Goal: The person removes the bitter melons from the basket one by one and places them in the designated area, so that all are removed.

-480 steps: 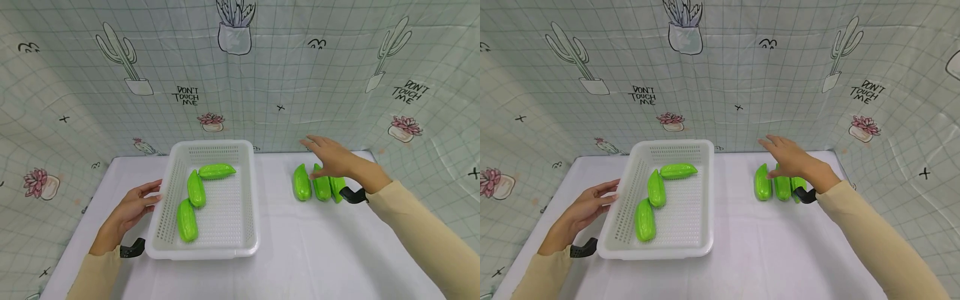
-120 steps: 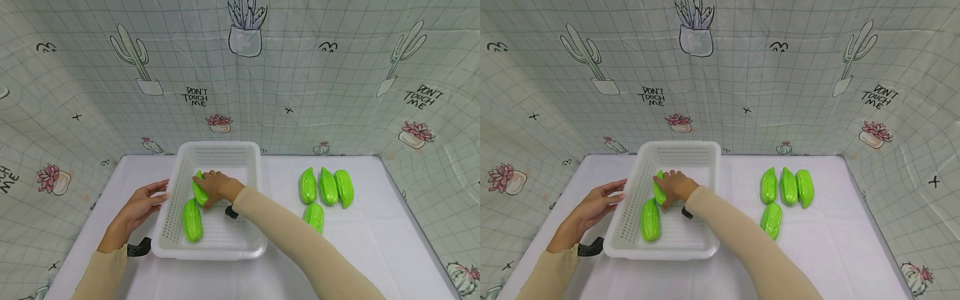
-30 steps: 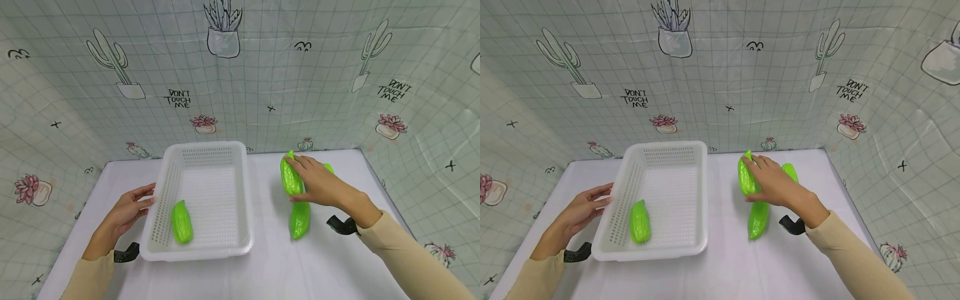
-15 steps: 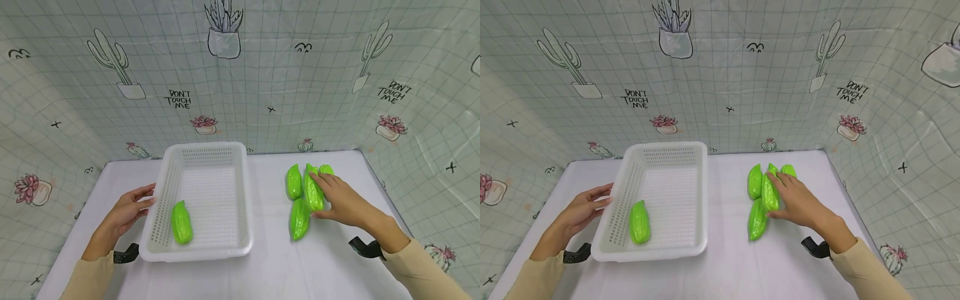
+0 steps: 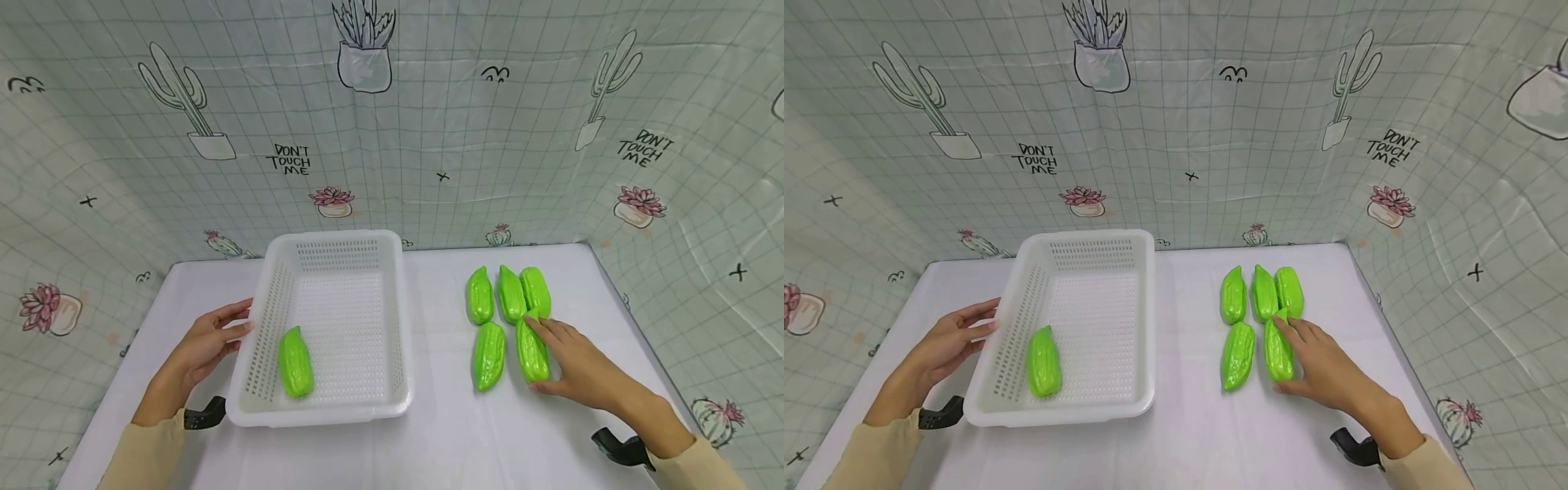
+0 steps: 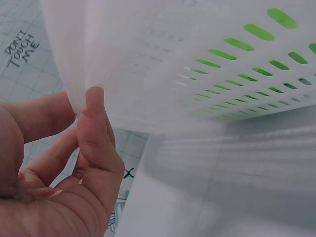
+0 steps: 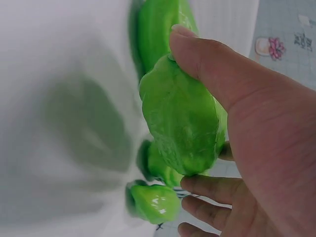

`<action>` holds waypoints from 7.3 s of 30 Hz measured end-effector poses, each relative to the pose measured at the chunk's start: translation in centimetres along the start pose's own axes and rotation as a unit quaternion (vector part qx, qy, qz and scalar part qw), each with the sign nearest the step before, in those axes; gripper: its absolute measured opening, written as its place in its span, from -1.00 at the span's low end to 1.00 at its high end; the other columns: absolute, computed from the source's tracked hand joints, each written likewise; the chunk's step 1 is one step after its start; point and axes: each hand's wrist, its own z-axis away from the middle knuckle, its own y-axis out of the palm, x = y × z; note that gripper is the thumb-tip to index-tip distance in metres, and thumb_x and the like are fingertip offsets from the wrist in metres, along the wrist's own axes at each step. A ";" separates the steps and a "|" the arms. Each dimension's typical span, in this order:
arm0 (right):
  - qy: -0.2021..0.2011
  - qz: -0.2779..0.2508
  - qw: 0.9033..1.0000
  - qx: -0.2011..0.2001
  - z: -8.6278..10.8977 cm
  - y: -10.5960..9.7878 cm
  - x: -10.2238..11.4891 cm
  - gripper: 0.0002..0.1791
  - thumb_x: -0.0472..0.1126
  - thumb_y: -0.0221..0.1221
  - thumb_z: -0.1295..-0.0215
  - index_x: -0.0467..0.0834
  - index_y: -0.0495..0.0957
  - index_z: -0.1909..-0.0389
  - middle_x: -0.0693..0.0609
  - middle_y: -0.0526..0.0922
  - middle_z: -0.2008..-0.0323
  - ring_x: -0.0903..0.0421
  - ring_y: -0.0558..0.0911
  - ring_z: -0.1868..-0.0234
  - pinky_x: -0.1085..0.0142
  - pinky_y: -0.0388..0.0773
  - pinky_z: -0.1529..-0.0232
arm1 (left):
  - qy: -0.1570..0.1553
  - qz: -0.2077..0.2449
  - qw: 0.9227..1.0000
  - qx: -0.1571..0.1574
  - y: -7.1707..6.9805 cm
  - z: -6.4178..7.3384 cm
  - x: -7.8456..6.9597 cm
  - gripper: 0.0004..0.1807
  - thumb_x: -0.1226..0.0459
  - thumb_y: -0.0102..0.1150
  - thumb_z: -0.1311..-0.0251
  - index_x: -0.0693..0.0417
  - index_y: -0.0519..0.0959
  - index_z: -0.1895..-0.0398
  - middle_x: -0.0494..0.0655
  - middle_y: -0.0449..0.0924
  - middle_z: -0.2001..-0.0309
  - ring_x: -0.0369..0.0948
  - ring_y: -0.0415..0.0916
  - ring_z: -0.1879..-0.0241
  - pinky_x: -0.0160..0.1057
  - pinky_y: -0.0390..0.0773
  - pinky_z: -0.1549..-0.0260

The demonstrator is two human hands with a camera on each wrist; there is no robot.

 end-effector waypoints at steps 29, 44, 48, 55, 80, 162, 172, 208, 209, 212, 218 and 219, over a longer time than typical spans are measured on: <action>-0.022 -0.006 1.000 0.005 -0.4 2.8 0.0 0.23 0.12 0.63 -0.02 -0.38 0.20 -0.56 -0.48 0.36 -0.41 -0.51 0.38 -0.39 -0.39 0.36 -0.31 | 0.007 0.007 1.000 0.003 0.0 0.0 0.0 -0.25 0.34 0.14 -0.56 0.33 0.07 -0.67 -0.20 0.39 -0.16 -0.42 0.56 0.12 -0.41 0.59 0.18; -0.004 0.003 1.000 0.029 -0.6 2.0 0.5 0.25 0.15 0.61 -0.05 -0.32 0.16 -0.59 -0.50 0.28 -0.48 -0.53 0.33 -0.42 -0.40 0.34 -0.32 | 0.003 0.012 1.000 -0.003 0.0 -0.1 -0.1 -0.25 0.35 0.14 -0.55 0.32 0.08 -0.66 -0.18 0.39 -0.17 -0.41 0.57 0.13 -0.41 0.59 0.20; -0.011 0.021 1.000 0.020 -1.0 0.7 0.9 0.24 0.14 0.61 -0.04 -0.31 0.17 -0.59 -0.49 0.28 -0.48 -0.53 0.33 -0.42 -0.40 0.33 -0.32 | 0.003 0.011 1.000 -0.003 0.0 -0.1 0.0 -0.26 0.35 0.14 -0.55 0.32 0.08 -0.67 -0.18 0.39 -0.16 -0.41 0.57 0.13 -0.41 0.59 0.20; -0.065 0.056 0.996 -0.019 -2.6 -2.1 2.0 0.22 0.12 0.60 -0.06 -0.31 0.15 -0.59 -0.43 0.29 -0.49 -0.52 0.33 -0.42 -0.40 0.32 -0.33 | 0.004 0.007 1.000 -0.006 0.0 -0.2 -0.1 -0.26 0.36 0.14 -0.55 0.32 0.09 -0.66 -0.18 0.40 -0.16 -0.41 0.57 0.14 -0.41 0.59 0.20; -0.171 0.066 0.983 0.004 -11.2 -5.2 11.1 0.16 0.15 0.52 -0.20 -0.24 0.13 -0.65 -0.34 0.25 -0.56 -0.37 0.28 -0.54 -0.28 0.26 -0.46 | 0.001 0.002 1.000 0.001 0.1 0.1 -0.1 -0.26 0.35 0.12 -0.56 0.32 0.06 -0.67 -0.04 0.35 -0.24 -0.39 0.55 0.13 -0.40 0.58 0.19; -0.193 0.196 0.928 0.250 -23.2 5.5 29.2 0.21 0.41 0.42 -0.18 0.05 0.04 -0.71 0.01 0.35 -0.53 0.06 0.36 -0.49 0.22 0.29 -0.50 | -0.006 0.003 1.000 -0.003 0.2 -0.2 0.0 -0.26 0.37 0.13 -0.56 0.32 0.06 -0.67 -0.06 0.38 -0.23 -0.39 0.54 0.15 -0.39 0.57 0.22; -0.187 0.150 0.946 0.216 -22.9 1.6 27.2 0.24 0.35 0.44 -0.22 -0.02 -0.02 -0.72 -0.12 0.23 -0.60 -0.06 0.24 -0.60 0.11 0.17 -0.59 | -0.003 0.008 1.000 -0.004 0.2 0.0 -0.1 -0.25 0.35 0.16 -0.54 0.34 0.07 -0.66 -0.11 0.41 -0.18 -0.37 0.55 0.15 -0.38 0.57 0.22; -0.102 0.007 0.993 0.051 -13.4 -6.4 11.9 0.25 0.11 0.58 -0.13 -0.24 0.05 -0.67 -0.32 0.18 -0.60 -0.31 0.16 -0.61 -0.20 0.07 -0.58 | 0.007 0.027 1.000 0.003 0.0 0.0 0.1 -0.24 0.36 0.19 -0.52 0.40 0.09 -0.64 -0.33 0.50 -0.04 -0.38 0.62 0.15 -0.38 0.59 0.21; -0.101 0.005 0.994 0.048 -13.1 -6.4 11.5 0.25 0.10 0.58 -0.14 -0.25 0.06 -0.67 -0.33 0.19 -0.59 -0.32 0.16 -0.61 -0.22 0.08 -0.57 | 0.007 0.026 1.000 0.003 0.0 0.0 0.0 -0.24 0.36 0.19 -0.52 0.39 0.09 -0.64 -0.33 0.50 -0.04 -0.38 0.62 0.15 -0.38 0.59 0.21; -0.094 -0.001 0.995 0.039 -12.2 -6.4 10.4 0.24 0.08 0.58 -0.14 -0.28 0.06 -0.66 -0.36 0.20 -0.58 -0.34 0.17 -0.60 -0.25 0.10 -0.55 | 0.006 0.021 1.000 0.000 0.0 0.0 0.0 -0.24 0.35 0.18 -0.53 0.38 0.09 -0.64 -0.33 0.49 -0.05 -0.38 0.62 0.14 -0.38 0.59 0.20; -0.067 -0.016 0.997 0.033 -10.5 -6.9 8.3 0.25 0.05 0.57 -0.16 -0.29 0.02 -0.67 -0.37 0.18 -0.58 -0.37 0.15 -0.59 -0.27 0.08 -0.55 | 0.005 0.017 1.000 0.000 0.1 0.0 0.1 -0.25 0.35 0.16 -0.54 0.38 0.08 -0.65 -0.30 0.48 -0.07 -0.38 0.62 0.14 -0.39 0.60 0.20; -0.062 -0.017 0.997 0.030 -10.1 -7.0 8.0 0.24 0.05 0.57 -0.16 -0.29 0.02 -0.67 -0.37 0.19 -0.58 -0.37 0.15 -0.59 -0.28 0.08 -0.54 | 0.006 0.018 1.000 0.001 0.1 0.0 0.1 -0.25 0.36 0.16 -0.54 0.38 0.07 -0.65 -0.30 0.48 -0.07 -0.38 0.62 0.14 -0.39 0.60 0.19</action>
